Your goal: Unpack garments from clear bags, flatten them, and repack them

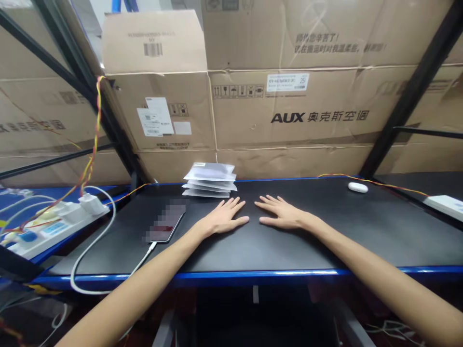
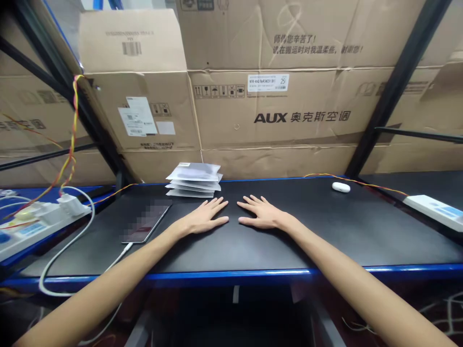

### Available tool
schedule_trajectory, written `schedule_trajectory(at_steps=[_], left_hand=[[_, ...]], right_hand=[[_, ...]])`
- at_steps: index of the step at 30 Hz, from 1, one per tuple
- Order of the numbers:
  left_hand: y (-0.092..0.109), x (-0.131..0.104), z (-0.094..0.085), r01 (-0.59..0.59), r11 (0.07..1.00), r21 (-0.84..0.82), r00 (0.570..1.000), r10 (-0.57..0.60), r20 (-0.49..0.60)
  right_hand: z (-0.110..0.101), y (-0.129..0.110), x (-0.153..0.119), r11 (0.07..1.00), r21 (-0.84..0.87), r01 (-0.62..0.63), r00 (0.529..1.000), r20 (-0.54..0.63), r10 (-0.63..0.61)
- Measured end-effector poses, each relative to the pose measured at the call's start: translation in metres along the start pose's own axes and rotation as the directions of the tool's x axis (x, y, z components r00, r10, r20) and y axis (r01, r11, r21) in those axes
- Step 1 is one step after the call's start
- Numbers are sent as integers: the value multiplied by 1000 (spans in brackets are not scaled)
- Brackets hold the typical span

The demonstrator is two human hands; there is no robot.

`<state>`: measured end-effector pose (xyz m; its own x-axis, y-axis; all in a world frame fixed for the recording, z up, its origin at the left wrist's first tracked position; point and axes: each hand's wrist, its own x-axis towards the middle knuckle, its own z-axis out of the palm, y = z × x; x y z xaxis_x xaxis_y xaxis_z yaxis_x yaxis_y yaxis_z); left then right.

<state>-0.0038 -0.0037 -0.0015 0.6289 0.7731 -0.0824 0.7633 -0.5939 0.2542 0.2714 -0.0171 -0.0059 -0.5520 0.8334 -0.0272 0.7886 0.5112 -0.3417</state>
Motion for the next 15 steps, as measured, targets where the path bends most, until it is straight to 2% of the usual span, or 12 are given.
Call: schedule_trajectory(at_steps=[15], left_hand=[[-1, 0, 1, -11, 1000, -2, 1000, 10, -11]], right_hand=[[-1, 0, -1, 1000, 16, -4, 1000, 4, 3]])
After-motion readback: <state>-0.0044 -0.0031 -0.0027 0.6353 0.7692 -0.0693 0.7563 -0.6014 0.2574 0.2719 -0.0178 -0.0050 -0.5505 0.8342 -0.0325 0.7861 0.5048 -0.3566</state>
